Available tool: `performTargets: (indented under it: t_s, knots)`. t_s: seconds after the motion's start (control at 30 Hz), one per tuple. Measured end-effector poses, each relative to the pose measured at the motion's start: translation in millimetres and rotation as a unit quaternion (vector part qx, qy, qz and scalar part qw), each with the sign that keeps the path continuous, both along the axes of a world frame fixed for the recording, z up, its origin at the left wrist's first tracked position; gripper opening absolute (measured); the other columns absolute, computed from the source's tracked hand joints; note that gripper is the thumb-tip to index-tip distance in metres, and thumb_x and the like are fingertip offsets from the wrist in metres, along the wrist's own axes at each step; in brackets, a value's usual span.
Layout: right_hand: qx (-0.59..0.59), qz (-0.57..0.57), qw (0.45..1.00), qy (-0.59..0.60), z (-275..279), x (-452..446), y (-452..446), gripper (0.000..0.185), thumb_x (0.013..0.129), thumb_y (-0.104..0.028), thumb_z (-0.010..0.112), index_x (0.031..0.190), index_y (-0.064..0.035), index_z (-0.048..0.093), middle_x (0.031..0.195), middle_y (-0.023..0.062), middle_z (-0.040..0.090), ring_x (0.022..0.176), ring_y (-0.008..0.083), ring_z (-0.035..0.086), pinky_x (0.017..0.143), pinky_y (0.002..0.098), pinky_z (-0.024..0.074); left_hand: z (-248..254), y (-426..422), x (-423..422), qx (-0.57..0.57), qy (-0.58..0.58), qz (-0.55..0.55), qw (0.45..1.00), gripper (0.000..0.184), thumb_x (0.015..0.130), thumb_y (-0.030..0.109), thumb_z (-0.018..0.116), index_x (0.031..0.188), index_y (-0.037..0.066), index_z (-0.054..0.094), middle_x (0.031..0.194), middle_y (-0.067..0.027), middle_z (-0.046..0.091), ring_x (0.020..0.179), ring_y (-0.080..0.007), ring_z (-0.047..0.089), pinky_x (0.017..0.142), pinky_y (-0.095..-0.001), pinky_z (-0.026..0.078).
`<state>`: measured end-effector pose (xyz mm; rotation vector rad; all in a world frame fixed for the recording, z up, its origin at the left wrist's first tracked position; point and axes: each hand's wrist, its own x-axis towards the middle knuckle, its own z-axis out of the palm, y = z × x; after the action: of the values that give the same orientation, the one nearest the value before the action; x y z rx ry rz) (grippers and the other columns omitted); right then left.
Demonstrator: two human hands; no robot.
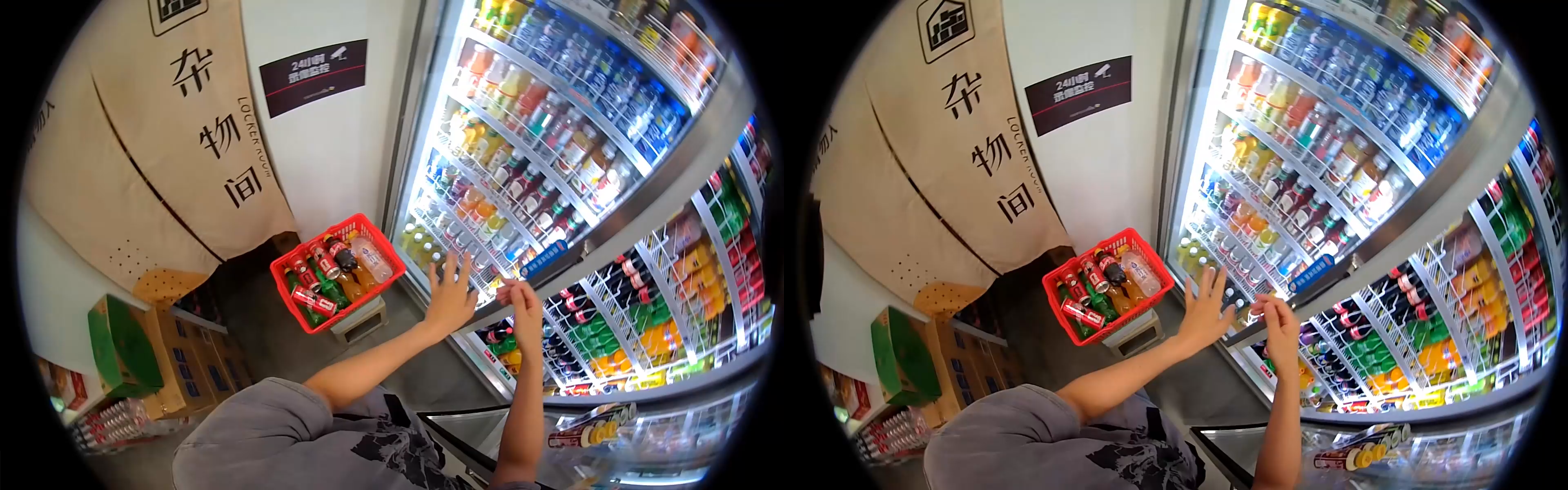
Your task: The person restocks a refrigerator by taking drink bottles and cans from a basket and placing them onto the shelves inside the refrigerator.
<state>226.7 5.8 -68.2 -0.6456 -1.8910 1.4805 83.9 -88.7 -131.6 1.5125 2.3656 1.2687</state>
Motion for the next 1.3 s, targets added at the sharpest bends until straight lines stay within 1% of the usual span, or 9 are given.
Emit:
performTargets:
  t_s: [0.5, 0.63, 0.7, 0.77, 0.83, 0.9, 0.97, 1.1, 1.3]
  knots:
    - [-0.041, 0.09, 0.991, -0.094, -42, -131, 30, 0.026, 0.101, -0.016, 0.05, 0.116, 0.0004, 0.064, 0.095, 0.0059, 0.068, 0.087, 0.0096, 0.061, 0.078, 0.023, 0.048, -20, -10, -150, 0.024, -0.03, 0.054, 0.998, 0.073, 0.087, 0.02, 0.061, 0.148, -0.001, 0.026, 0.149, -0.0323, 0.023, 0.143, -0.0423, 0.022, 0.112, -0.0624, 0.01]
    - [-0.031, 0.127, 0.989, -0.068, -65, -194, 30, 0.026, 0.101, -0.017, 0.05, 0.117, -0.0002, 0.063, 0.093, 0.0055, 0.069, 0.085, 0.0093, 0.061, 0.078, 0.0236, 0.0484, -54, -23, -189, 0.056, -0.043, 0.06, 0.996, 0.069, 0.088, 0.019, 0.06, 0.147, 0.002, 0.03, 0.142, -0.026, 0.041, 0.135, -0.0367, 0.039, 0.112, -0.0598, 0.018]
    - [-0.041, 0.162, 0.982, -0.089, -67, -235, 22, 0.025, 0.101, -0.016, 0.05, 0.117, -0.0014, 0.064, 0.092, 0.0059, 0.068, 0.085, 0.0091, 0.061, 0.078, 0.024, 0.0486, -69, -36, -221, 0.113, -0.154, 0.109, 0.976, 0.049, 0.089, 0.017, 0.057, 0.134, -0.001, 0.048, 0.107, -0.0185, 0.066, 0.103, -0.0361, 0.061, 0.106, -0.0521, 0.034]
    - [-0.044, 0.208, 0.973, -0.091, -67, -277, 18, 0.025, 0.101, -0.015, 0.05, 0.117, -0.0019, 0.063, 0.092, 0.0057, 0.068, 0.085, 0.0082, 0.061, 0.076, 0.024, 0.0483, -70, -62, -266, 0.122, -0.049, 0.156, 0.979, 0.036, 0.089, 0.013, 0.055, 0.122, -0.002, 0.056, 0.085, -0.016, 0.068, 0.082, -0.037, 0.064, 0.087, -0.0463, 0.048]
    - [0.036, 0.251, 0.962, -0.103, -72, -313, 14, 0.025, 0.101, -0.015, 0.049, 0.117, -0.0016, 0.063, 0.092, 0.0051, 0.068, 0.083, 0.0074, 0.06, 0.074, 0.0237, 0.0475, -77, -91, -308, 0.082, -0.108, 0.252, 0.958, 0.03, 0.09, 0.01, 0.054, 0.117, -0.001, 0.06, 0.075, -0.0157, 0.067, 0.07, -0.0337, 0.065, 0.068, -0.043, 0.052]
    - [0.05, 0.303, 0.947, -0.097, -74, -343, 7, 0.025, 0.101, -0.015, 0.049, 0.116, -0.0012, 0.062, 0.091, 0.0045, 0.068, 0.084, 0.0073, 0.061, 0.075, 0.0238, 0.0475, -57, -126, -324, 0.101, -0.223, 0.334, 0.91, 0.029, 0.094, 0.013, 0.053, 0.118, 0.0, 0.061, 0.084, -0.0124, 0.072, 0.078, -0.0178, 0.07, 0.073, -0.0344, 0.056]
    - [-0.004, 0.348, 0.932, -0.106, -91, -367, -3, 0.024, 0.1, -0.014, 0.049, 0.115, -0.0017, 0.062, 0.092, 0.0041, 0.067, 0.086, 0.0085, 0.062, 0.078, 0.0238, 0.0485, -66, -153, -329, 0.118, -0.226, 0.398, 0.881, 0.028, 0.095, 0.015, 0.054, 0.119, 0.003, 0.062, 0.084, -0.0123, 0.072, 0.077, -0.0148, 0.069, 0.072, -0.0314, 0.054]
    - [-0.079, 0.449, 0.886, -0.091, -119, -406, -27, 0.023, 0.101, -0.014, 0.05, 0.116, -0.0027, 0.062, 0.096, 0.0042, 0.067, 0.088, 0.0106, 0.064, 0.079, 0.0238, 0.0501, -97, -196, -314, 0.081, -0.181, 0.455, 0.868, 0.027, 0.093, 0.018, 0.055, 0.114, 0.004, 0.065, 0.084, -0.0144, 0.072, 0.077, -0.0246, 0.07, 0.073, -0.0342, 0.053]
    - [-0.081, 0.523, 0.842, -0.105, -159, -436, -68, 0.023, 0.1, -0.015, 0.051, 0.113, -0.0006, 0.063, 0.092, 0.0064, 0.069, 0.084, 0.0096, 0.064, 0.076, 0.0249, 0.0512, -133, -230, -268, 0.094, -0.287, 0.522, 0.798, 0.027, 0.093, 0.018, 0.055, 0.116, 0.006, 0.065, 0.094, -0.0138, 0.072, 0.087, -0.021, 0.07, 0.079, -0.0331, 0.053]
